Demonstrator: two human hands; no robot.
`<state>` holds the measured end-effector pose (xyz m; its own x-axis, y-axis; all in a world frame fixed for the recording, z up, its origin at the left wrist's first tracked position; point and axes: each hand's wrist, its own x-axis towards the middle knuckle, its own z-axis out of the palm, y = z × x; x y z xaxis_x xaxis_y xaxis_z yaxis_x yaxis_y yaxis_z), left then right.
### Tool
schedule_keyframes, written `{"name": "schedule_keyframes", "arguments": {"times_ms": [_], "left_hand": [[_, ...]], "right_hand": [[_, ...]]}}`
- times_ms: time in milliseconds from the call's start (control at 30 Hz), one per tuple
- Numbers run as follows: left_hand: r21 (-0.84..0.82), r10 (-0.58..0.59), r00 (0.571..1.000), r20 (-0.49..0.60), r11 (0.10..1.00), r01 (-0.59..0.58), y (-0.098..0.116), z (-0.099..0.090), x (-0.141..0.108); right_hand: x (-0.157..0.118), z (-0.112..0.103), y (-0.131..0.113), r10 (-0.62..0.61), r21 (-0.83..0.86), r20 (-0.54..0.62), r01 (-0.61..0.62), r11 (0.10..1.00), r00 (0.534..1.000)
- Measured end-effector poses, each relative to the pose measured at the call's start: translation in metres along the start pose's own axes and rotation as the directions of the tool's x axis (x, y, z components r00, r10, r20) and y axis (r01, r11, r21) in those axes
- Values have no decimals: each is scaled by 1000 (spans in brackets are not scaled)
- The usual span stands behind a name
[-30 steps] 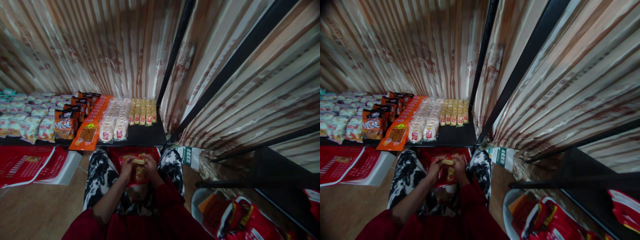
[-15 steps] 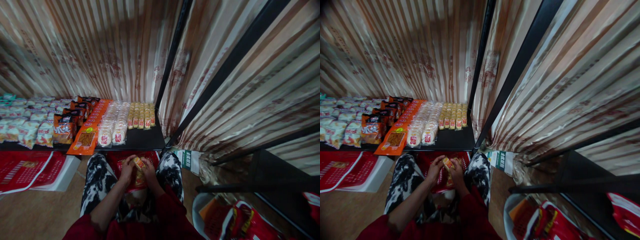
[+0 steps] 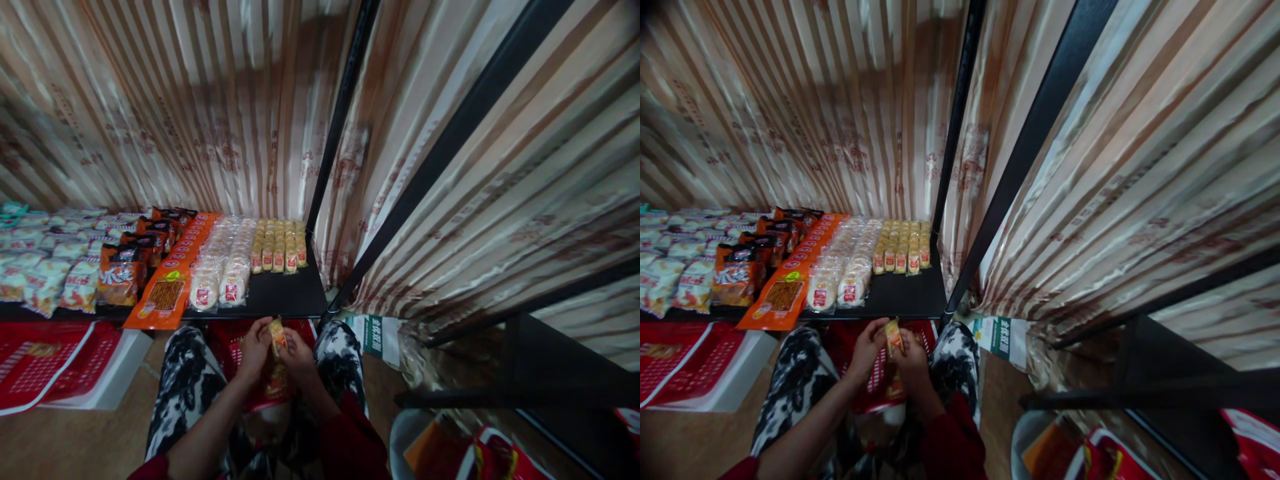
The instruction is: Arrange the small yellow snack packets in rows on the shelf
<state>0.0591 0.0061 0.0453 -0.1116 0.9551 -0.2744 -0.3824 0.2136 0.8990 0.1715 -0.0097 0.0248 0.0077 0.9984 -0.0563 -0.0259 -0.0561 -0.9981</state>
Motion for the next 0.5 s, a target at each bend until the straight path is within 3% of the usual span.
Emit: {"name": "schedule_keyframes", "arguments": {"times_ms": [500], "left_hand": [[129, 240, 970, 23, 962, -241, 22, 27, 35]], "right_hand": [[33, -9, -38, -53, -311, -99, 20, 950, 994]]}}
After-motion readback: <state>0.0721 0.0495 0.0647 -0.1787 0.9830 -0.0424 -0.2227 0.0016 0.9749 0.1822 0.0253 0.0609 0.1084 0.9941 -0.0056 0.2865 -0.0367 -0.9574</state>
